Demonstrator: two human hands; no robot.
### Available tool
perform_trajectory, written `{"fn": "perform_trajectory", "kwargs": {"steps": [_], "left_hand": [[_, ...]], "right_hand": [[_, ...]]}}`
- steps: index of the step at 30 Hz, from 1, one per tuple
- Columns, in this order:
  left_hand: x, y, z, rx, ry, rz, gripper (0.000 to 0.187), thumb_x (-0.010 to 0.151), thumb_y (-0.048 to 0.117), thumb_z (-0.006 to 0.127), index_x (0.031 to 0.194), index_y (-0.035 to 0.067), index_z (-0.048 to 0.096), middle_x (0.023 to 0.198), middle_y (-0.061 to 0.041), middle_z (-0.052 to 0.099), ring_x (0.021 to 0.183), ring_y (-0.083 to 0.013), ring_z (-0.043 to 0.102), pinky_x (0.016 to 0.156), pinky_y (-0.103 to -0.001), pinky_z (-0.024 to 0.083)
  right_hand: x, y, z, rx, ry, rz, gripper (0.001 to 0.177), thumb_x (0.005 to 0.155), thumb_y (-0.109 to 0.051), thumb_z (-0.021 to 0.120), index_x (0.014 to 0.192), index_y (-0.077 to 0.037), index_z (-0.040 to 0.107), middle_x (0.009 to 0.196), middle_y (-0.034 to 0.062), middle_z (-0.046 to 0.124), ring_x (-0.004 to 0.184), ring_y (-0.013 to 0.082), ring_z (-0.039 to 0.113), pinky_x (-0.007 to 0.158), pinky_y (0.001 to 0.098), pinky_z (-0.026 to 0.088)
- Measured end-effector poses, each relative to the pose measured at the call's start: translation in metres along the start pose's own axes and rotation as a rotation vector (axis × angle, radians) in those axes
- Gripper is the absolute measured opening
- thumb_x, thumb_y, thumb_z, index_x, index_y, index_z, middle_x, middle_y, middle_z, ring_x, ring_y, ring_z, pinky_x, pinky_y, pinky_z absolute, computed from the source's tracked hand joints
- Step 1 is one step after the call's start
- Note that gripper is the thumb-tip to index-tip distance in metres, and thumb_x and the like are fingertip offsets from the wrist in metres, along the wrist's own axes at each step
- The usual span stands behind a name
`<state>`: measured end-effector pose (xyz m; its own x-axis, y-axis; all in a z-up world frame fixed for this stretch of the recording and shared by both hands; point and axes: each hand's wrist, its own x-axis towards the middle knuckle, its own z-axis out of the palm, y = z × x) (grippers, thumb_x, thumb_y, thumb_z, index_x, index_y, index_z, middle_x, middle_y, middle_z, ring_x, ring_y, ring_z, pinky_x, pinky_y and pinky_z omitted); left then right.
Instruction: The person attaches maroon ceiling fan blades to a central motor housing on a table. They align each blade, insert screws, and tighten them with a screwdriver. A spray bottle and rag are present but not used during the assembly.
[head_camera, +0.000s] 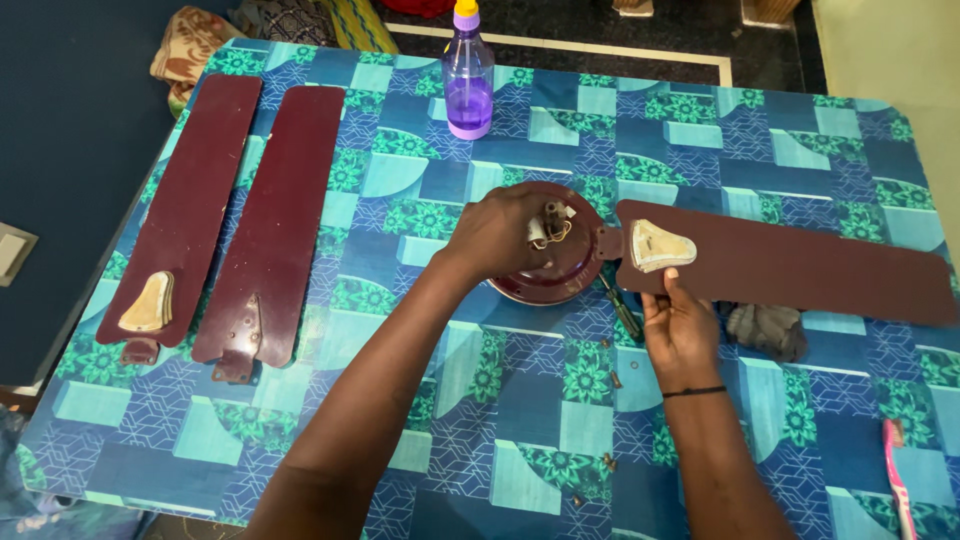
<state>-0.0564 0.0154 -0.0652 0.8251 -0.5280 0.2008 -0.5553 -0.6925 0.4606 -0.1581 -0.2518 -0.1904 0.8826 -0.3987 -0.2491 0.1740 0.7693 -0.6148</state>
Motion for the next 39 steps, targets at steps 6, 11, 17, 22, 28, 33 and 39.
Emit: {"fn": "perform_trajectory", "kwargs": {"steps": [6, 11, 17, 22, 28, 33, 39], "left_hand": [[-0.001, 0.001, -0.002, -0.002, 0.012, 0.017, 0.076, 0.056, 0.027, 0.095, 0.127, 0.021, 0.067, 0.133, -0.001, 0.067, 0.119, -0.0296, 0.065, 0.093, -0.044, 0.057], [-0.006, 0.009, -0.004, 0.017, -0.024, -0.023, 0.096, 0.063, 0.034, 0.094, 0.147, 0.028, 0.048, 0.143, -0.005, 0.058, 0.132, -0.0327, 0.054, 0.101, -0.060, 0.047], [-0.008, 0.023, 0.011, 0.145, 0.220, 0.138, 0.093, 0.062, 0.037, 0.094, 0.146, 0.027, 0.055, 0.152, -0.005, 0.049, 0.145, -0.0382, 0.037, 0.107, -0.080, 0.031], [-0.009, 0.025, 0.022, 0.177, 0.248, 0.208, 0.059, 0.065, 0.029, 0.088, 0.121, 0.028, 0.074, 0.150, -0.006, 0.049, 0.145, -0.0395, 0.037, 0.107, -0.083, 0.028], [-0.021, 0.024, 0.025, 0.186, 0.304, 0.237, 0.036, 0.073, 0.029, 0.085, 0.107, 0.022, 0.078, 0.158, -0.009, 0.044, 0.150, -0.0412, 0.033, 0.110, -0.082, 0.026], [-0.028, 0.030, 0.025, 0.190, 0.349, 0.270, 0.024, 0.079, 0.032, 0.084, 0.102, 0.028, 0.080, 0.155, -0.009, 0.043, 0.148, -0.0395, 0.034, 0.110, -0.083, 0.024], [-0.033, 0.032, 0.034, 0.214, 0.317, 0.294, 0.046, 0.071, 0.038, 0.084, 0.112, 0.018, 0.079, 0.154, -0.007, 0.044, 0.148, -0.0346, 0.035, 0.112, -0.082, 0.024]], "right_hand": [[0.008, 0.001, -0.002, 0.008, -0.030, 0.006, 0.043, 0.097, 0.002, 0.067, 0.137, -0.008, 0.056, 0.127, 0.0075, 0.067, 0.116, 0.0200, 0.068, 0.102, 0.0364, 0.061], [0.011, 0.003, -0.007, 0.013, -0.006, 0.005, 0.042, 0.096, 0.003, 0.068, 0.136, -0.007, 0.057, 0.125, 0.0078, 0.067, 0.114, 0.0200, 0.069, 0.100, 0.0364, 0.063], [0.010, 0.003, -0.007, -0.010, -0.018, -0.010, 0.044, 0.096, 0.003, 0.069, 0.137, -0.007, 0.057, 0.127, 0.0095, 0.067, 0.116, 0.0218, 0.069, 0.101, 0.0371, 0.061], [0.009, 0.001, -0.001, -0.006, -0.026, 0.001, 0.044, 0.094, 0.003, 0.069, 0.135, -0.007, 0.057, 0.127, 0.0103, 0.065, 0.117, 0.0232, 0.068, 0.101, 0.0396, 0.062], [0.002, 0.000, 0.004, -0.023, -0.041, 0.017, 0.043, 0.094, -0.002, 0.070, 0.134, -0.003, 0.056, 0.129, 0.0119, 0.065, 0.121, 0.0246, 0.067, 0.104, 0.0396, 0.060], [0.001, -0.001, 0.006, -0.018, -0.066, 0.026, 0.042, 0.094, -0.003, 0.071, 0.133, -0.003, 0.056, 0.129, 0.0121, 0.065, 0.119, 0.0241, 0.067, 0.103, 0.0396, 0.060], [-0.002, -0.004, 0.007, -0.032, -0.074, 0.034, 0.039, 0.095, -0.004, 0.071, 0.132, -0.004, 0.058, 0.126, 0.0112, 0.066, 0.113, 0.0217, 0.069, 0.102, 0.0393, 0.060]]}}
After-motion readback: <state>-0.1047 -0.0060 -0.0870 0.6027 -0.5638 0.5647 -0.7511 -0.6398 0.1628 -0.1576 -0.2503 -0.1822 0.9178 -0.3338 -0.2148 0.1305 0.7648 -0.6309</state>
